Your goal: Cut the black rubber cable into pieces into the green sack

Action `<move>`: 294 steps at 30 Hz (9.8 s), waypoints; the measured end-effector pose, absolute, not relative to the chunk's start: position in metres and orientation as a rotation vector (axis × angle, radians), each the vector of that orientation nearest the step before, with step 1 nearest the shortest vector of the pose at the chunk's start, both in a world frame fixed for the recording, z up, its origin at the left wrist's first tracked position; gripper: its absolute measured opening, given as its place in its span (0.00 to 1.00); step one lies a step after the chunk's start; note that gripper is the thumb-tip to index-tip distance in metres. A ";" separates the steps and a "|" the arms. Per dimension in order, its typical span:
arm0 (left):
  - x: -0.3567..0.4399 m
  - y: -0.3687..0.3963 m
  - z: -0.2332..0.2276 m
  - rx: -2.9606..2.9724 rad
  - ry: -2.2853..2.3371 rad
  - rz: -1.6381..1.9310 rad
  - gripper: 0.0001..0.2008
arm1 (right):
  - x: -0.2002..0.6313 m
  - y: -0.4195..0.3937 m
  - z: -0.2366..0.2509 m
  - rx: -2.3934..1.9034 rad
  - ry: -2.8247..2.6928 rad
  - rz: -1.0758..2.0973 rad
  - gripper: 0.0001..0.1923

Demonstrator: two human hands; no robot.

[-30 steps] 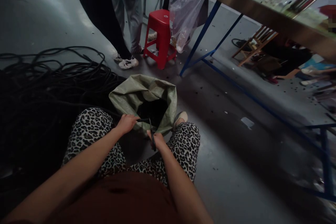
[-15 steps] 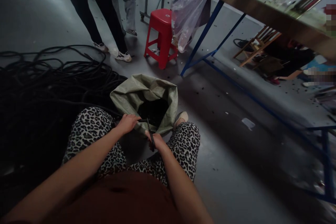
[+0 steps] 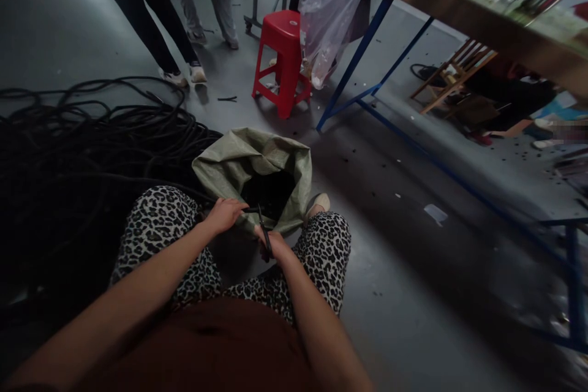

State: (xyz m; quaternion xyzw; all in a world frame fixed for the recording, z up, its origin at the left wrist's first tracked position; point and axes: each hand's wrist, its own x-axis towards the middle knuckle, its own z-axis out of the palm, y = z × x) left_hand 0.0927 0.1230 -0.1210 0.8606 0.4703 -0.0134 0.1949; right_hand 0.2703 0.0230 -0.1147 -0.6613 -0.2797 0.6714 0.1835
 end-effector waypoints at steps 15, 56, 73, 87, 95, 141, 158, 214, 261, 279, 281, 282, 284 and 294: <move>0.093 0.123 -0.115 2.455 1.226 0.013 0.15 | 0.273 0.024 -0.123 -1.812 -0.776 1.870 0.27; 0.091 0.126 -0.122 2.343 1.407 0.014 0.17 | 0.268 0.021 -0.119 -1.898 -0.810 1.836 0.24; 0.097 0.121 -0.112 2.374 1.277 -0.029 0.16 | 0.268 0.022 -0.122 -1.849 -0.825 1.841 0.24; 0.091 0.126 -0.118 2.347 1.333 -0.004 0.17 | 0.271 0.027 -0.125 -2.035 -0.837 1.638 0.24; 0.091 0.125 -0.120 2.388 1.320 -0.079 0.16 | 0.269 0.027 -0.128 -2.097 -0.825 1.684 0.21; 0.091 0.121 -0.113 2.401 1.295 -0.031 0.16 | 0.270 0.021 -0.137 -1.918 -0.879 1.846 0.28; 0.095 0.120 -0.120 2.387 1.285 -0.017 0.16 | 0.266 0.024 -0.136 -2.016 -0.890 1.673 0.23; 0.098 0.126 -0.121 2.385 1.403 -0.019 0.16 | 0.272 0.023 -0.142 -2.018 -0.808 1.683 0.22; 0.096 0.125 -0.120 2.416 1.318 -0.090 0.15 | 0.269 0.029 -0.143 -2.137 -0.846 1.654 0.23; 0.092 0.129 -0.123 2.377 1.393 -0.103 0.17 | 0.270 0.025 -0.141 -2.079 -0.742 1.638 0.21; 0.090 0.130 -0.122 2.369 1.407 -0.077 0.17 | 0.268 0.023 -0.136 -2.004 -0.699 1.703 0.23; 0.090 0.130 -0.121 2.369 1.412 -0.069 0.17 | 0.267 0.022 -0.135 -1.977 -0.688 1.734 0.24; 0.088 0.131 -0.121 2.374 1.410 -0.064 0.17 | 0.266 0.021 -0.132 -1.942 -0.696 1.780 0.25; 0.087 0.128 -0.119 2.364 1.353 -0.017 0.17 | 0.264 0.022 -0.130 -1.882 -0.773 1.854 0.27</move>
